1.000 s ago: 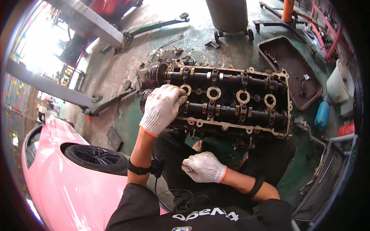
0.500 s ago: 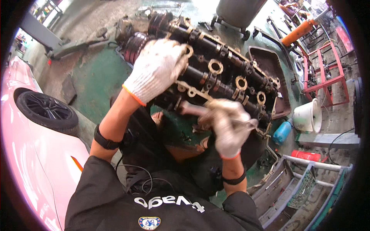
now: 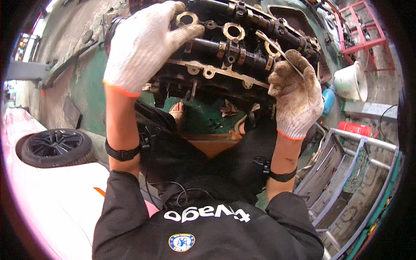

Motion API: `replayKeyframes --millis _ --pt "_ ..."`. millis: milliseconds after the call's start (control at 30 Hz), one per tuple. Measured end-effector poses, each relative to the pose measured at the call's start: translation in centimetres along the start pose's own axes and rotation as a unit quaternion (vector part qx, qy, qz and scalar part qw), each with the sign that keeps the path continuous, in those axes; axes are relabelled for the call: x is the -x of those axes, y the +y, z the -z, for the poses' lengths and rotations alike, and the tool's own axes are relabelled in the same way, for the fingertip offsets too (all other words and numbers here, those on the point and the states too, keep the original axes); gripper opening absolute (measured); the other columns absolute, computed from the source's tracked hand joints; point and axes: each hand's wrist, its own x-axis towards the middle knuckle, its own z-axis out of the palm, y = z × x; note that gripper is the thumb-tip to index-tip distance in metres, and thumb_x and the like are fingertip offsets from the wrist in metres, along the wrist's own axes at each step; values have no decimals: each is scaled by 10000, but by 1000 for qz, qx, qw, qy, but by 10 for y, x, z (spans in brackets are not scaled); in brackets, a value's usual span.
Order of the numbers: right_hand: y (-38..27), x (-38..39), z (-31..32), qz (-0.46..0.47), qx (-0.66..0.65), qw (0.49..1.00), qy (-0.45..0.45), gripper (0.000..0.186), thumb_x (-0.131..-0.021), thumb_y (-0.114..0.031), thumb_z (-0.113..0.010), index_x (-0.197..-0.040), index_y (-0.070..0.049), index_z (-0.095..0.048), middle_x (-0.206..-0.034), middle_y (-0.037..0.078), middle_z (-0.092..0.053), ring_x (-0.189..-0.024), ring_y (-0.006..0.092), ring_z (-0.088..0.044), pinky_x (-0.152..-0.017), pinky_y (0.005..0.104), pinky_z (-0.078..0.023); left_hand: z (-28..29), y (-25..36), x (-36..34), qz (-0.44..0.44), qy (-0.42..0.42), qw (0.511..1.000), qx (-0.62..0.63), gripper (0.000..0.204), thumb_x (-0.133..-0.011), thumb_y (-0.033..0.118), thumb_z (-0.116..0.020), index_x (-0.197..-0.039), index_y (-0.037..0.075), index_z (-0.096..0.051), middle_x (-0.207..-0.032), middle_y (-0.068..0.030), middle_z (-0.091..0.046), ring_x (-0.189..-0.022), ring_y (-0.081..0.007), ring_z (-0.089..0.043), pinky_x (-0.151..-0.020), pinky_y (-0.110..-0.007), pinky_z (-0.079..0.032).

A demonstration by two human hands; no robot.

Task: The person uses a wrench to loosen and remove bolts from the cylinder head of a car engine. They repeatedly reposition the wrench and rotate it to unscrew fasteners, then remove the bolts by hand and place them aside.

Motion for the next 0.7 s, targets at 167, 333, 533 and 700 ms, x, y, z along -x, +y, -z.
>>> replayKeyframes --millis 167,333,533,700 --pt "2 2 -2 6 18 1000 15 473 -1060 -324 -491 -1290 71 -611 -955 227 -735 -688 306 -720 -535 342 -566 15 -13 0 -28 -125 988 91 317 -1031 173 -591 -1288 10 -678 -1156 -209 -723 -1078 -327 -707 -960 -376 -532" --pt "3 5 -4 -4 42 997 68 489 -1064 -356 -494 -1284 65 -607 -919 210 -730 -621 274 -684 -490 326 -529 1 -14 5 -49 -41 995 76 287 -984 134 -638 -1240 32 -713 -1140 -183 -733 -1060 -319 -714 -956 -369 -533" --pt "10 6 -8 43 120 991 31 447 -1071 -309 -467 -1246 76 -609 -902 222 -719 -624 259 -674 -494 321 -528 4 0 5 -59 29 998 -8 212 -909 124 -718 -1092 31 -771 -1051 -160 -754 -998 -316 -726 -939 -343 -544" --pt "13 7 -10 60 114 990 63 427 -1064 -281 -479 -1235 86 -613 -917 235 -721 -629 260 -683 -505 320 -538 -2 9 6 39 57 981 181 268 -914 112 -722 -1171 49 -764 -1116 -138 -768 -1030 -226 -747 -926 -322 -561"
